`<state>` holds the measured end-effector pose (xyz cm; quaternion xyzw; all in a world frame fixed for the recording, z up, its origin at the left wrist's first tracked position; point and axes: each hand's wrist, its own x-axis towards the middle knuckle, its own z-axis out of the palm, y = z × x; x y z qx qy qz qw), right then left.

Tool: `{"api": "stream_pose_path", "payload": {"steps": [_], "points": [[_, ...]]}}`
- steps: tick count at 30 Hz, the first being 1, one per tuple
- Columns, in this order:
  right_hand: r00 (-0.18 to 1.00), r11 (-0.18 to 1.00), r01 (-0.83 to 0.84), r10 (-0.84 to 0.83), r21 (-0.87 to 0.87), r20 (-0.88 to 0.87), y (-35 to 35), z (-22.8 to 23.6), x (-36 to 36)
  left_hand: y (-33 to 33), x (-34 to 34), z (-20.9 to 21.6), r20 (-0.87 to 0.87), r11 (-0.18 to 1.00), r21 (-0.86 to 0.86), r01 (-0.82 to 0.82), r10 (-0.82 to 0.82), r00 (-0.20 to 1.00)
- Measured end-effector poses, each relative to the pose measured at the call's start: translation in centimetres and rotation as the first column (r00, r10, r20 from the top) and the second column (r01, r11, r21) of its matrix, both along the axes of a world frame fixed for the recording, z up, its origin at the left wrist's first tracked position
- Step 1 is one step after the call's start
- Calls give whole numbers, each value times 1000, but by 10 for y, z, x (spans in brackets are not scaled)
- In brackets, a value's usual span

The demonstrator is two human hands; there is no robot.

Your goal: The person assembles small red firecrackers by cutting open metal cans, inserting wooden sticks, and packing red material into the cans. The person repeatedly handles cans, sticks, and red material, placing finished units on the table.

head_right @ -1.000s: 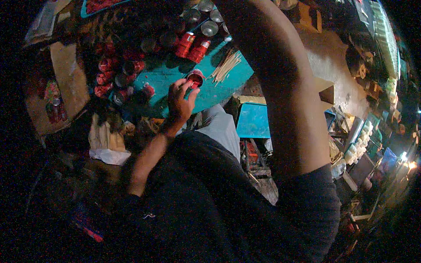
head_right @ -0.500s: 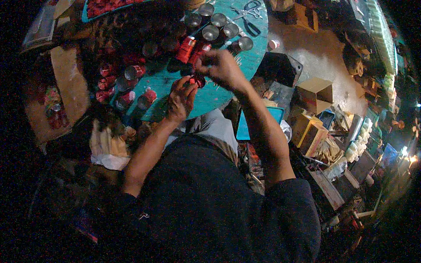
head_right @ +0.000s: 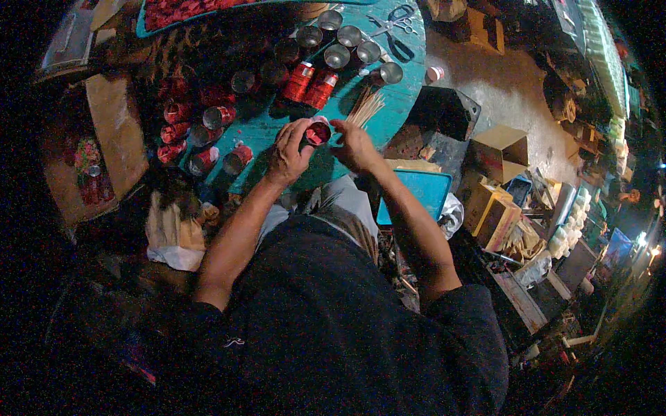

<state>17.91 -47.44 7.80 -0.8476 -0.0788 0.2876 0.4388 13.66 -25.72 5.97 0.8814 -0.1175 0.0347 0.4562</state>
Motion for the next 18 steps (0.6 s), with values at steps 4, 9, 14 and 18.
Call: {"api": "stream_pose_path", "payload": {"steps": [4,9,14,18], "points": [[992,993,-27,12,116,127,28,-10,-5,-8,-17,16,-152,992,26,-123,125,980],[924,946,-318,294,64,244,33,-28,5,-5,-53,14,-197,974,23,-225,225,954],[888,919,-387,394,-79,238,62,-14,37,3,-63,8,33,977,175,-122,118,992],[577,719,-553,695,-420,429,121,-11,60,-2,-68,3,-41,951,224,-214,228,973]]}}
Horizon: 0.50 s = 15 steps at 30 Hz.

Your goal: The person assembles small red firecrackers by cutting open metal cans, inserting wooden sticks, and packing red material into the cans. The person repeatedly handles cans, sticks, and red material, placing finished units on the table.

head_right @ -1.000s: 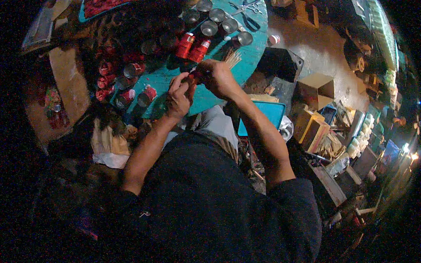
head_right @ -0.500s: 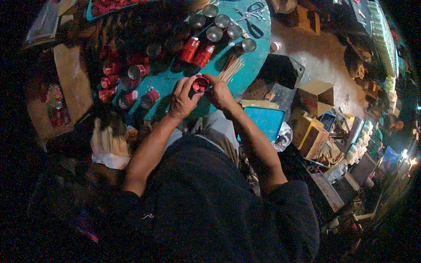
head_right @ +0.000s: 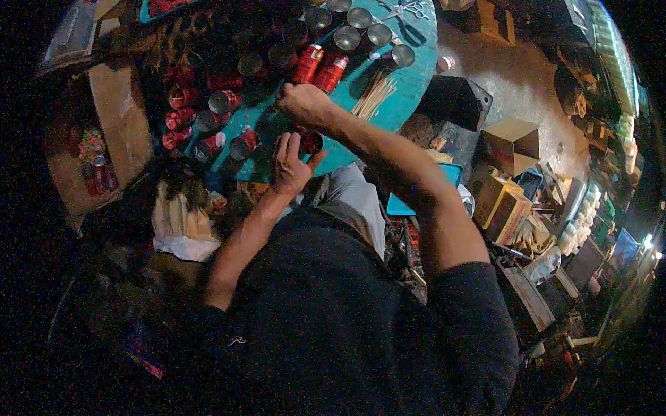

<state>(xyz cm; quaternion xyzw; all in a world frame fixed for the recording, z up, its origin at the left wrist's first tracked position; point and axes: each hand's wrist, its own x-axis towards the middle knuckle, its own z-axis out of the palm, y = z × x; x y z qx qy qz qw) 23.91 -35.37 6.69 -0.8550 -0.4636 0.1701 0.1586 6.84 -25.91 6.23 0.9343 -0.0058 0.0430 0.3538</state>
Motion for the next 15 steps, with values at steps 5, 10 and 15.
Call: {"api": "stream_pose_path", "payload": {"steps": [5,10,15], "points": [[999,986,-36,32,-160,-25,27,-41,18,0,8,18,165,994,-102,47,-30,986],[979,964,-163,184,-211,84,14,-37,22,13,10,17,186,990,-43,136,-125,975],[811,780,567,-472,264,-346,-56,50,-16,21,19,26,175,981,47,186,-191,966]]}}
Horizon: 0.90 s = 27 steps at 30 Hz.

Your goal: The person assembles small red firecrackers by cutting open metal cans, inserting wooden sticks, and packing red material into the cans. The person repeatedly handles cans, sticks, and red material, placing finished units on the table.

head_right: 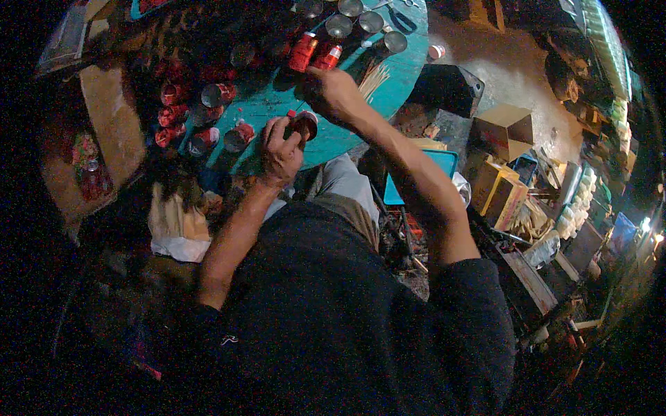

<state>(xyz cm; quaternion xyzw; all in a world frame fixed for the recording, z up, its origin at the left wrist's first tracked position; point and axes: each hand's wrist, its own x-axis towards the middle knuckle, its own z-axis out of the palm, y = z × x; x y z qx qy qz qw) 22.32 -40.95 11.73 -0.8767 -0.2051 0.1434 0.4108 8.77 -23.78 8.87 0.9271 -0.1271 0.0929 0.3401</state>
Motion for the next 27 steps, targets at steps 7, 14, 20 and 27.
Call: {"api": "stream_pose_path", "payload": {"steps": [7,14,20,27], "points": [[973,975,219,-220,26,72,-25,-2,-123,5,6,-9,-20,981,-192,-33,29,999],[922,988,132,-92,-81,375,-4,-15,-131,7,17,5,-88,980,-198,-2,-16,996],[898,981,153,-87,-120,432,-5,-17,-138,1,23,3,-195,968,-249,-25,-25,981],[852,978,95,18,-188,524,-16,-26,-136,41,27,-8,-256,941,-328,85,-175,951]]}}
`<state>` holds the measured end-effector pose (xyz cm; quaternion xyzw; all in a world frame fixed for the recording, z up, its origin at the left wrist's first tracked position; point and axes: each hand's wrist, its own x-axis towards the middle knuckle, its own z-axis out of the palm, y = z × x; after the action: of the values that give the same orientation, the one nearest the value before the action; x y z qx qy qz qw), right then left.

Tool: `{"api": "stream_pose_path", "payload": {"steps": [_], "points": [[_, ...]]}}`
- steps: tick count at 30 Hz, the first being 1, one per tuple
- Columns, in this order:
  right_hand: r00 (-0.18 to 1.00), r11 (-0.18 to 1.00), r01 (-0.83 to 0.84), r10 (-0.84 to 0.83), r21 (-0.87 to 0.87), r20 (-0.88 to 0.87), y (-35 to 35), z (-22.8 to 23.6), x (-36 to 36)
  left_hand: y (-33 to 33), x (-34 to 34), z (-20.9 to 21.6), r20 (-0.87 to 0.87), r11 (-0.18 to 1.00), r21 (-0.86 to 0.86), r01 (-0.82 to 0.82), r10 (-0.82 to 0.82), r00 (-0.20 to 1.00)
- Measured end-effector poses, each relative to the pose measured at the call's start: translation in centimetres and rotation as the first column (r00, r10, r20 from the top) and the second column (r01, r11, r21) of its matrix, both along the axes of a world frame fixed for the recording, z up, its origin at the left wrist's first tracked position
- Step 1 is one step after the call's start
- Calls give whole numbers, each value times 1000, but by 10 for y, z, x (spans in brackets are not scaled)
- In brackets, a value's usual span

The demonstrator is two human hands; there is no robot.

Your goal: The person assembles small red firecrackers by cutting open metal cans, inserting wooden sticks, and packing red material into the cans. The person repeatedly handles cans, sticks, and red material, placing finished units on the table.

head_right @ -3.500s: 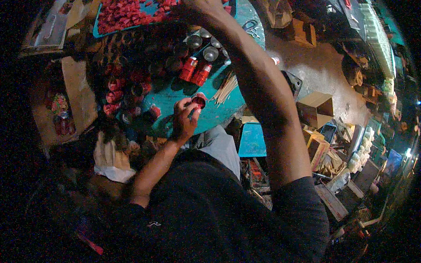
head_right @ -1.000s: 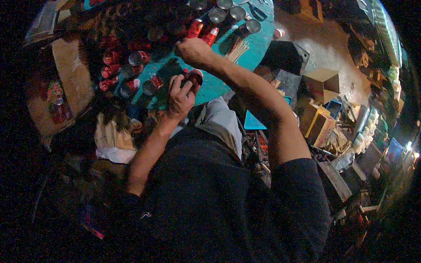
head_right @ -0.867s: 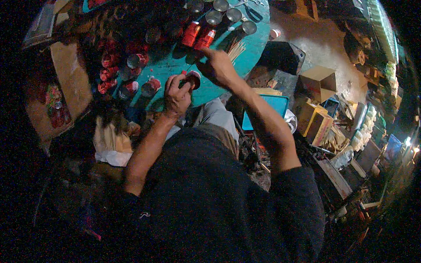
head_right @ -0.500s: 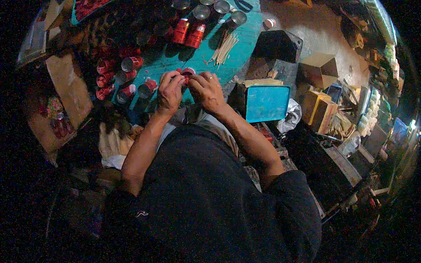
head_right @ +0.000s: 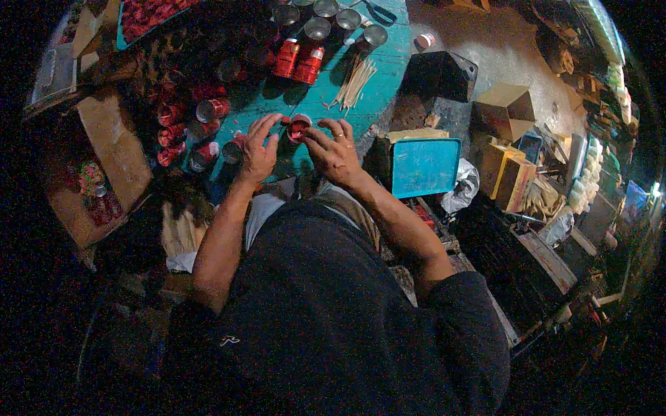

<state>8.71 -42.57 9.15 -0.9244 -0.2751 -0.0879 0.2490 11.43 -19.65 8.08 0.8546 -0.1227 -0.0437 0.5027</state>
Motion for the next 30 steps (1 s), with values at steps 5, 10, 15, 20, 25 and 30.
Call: {"api": "stream_pose_path", "payload": {"steps": [5,10,15,20,25,30], "points": [[949,965,151,-82,212,-305,-4,2,-2,-8,4,6,66,978,61,199,-203,977],[877,941,188,-31,283,-479,1,-13,3,-16,8,-8,141,985,72,159,-167,976],[772,908,160,130,388,-622,-11,-16,23,-29,-8,-22,183,996,74,-42,28,983],[683,902,122,227,415,-694,-17,-16,44,-33,-9,-43,76,995,37,-89,86,993],[883,959,103,34,264,-467,-24,38,104,-38,-20,-65,79,948,90,-305,298,951],[969,970,173,-199,174,147,-4,128,260,-54,-24,-68,64,876,156,-456,452,890]]}}
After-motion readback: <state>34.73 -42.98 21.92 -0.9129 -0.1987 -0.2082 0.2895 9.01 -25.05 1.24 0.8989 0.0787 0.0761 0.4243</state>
